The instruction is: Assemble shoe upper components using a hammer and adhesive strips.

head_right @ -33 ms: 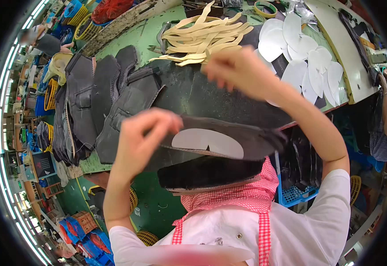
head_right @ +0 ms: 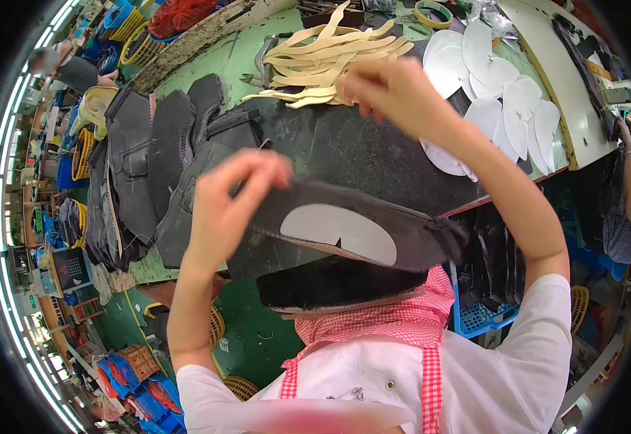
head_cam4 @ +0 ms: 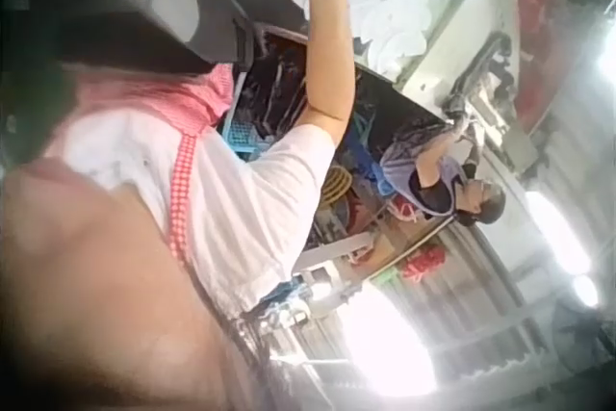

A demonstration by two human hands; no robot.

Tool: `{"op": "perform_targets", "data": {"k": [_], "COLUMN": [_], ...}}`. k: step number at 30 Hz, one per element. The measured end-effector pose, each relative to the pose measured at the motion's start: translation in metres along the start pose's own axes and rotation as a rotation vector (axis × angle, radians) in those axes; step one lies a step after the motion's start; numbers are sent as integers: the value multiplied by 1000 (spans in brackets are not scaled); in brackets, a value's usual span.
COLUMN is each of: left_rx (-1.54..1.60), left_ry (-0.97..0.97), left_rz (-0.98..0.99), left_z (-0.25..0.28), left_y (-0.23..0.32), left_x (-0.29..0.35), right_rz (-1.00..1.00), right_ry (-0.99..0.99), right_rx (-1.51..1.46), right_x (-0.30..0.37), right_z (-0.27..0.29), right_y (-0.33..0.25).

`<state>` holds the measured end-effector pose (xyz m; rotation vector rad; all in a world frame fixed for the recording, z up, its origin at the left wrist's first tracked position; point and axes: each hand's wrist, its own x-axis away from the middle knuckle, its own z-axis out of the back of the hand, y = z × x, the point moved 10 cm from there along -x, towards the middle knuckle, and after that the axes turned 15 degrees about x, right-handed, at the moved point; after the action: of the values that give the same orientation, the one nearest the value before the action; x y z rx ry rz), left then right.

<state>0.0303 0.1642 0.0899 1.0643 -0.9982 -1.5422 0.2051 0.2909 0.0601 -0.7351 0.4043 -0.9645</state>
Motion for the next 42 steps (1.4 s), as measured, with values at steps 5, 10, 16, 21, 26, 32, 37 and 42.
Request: {"op": "perform_targets", "data": {"k": [5,10,16,21,26,32,37,42], "left_rx": [-628,-773,-637,-316,305,134,197,24], "left_ry": [304,153,168,166,170,148,210,244], "left_rz": [-286,27,71,52,132,133,171,104], "left_z": [10,5,17,14,7,5,9,19], "left_y": [-26,-87,-106,-109,-118,-124,-131,-132], "left_x": [-79,-97,-95,-99,-103,-109,-110,-110], "right_rz": [313,316,368,421,474,462,472,432], "right_ry": [135,-117,-91,34,69,119,237,379], "right_rx": [249,537,530,448,481,532,475,321], "right_x": [-64,-81,-80,-76,-71,-72,-65,-65], "right_z": [-18,-65,-54,-45,-45,-45,-38,-20], "right_y": [4,0,-4,-4,-8,-2,-2,-3]}}
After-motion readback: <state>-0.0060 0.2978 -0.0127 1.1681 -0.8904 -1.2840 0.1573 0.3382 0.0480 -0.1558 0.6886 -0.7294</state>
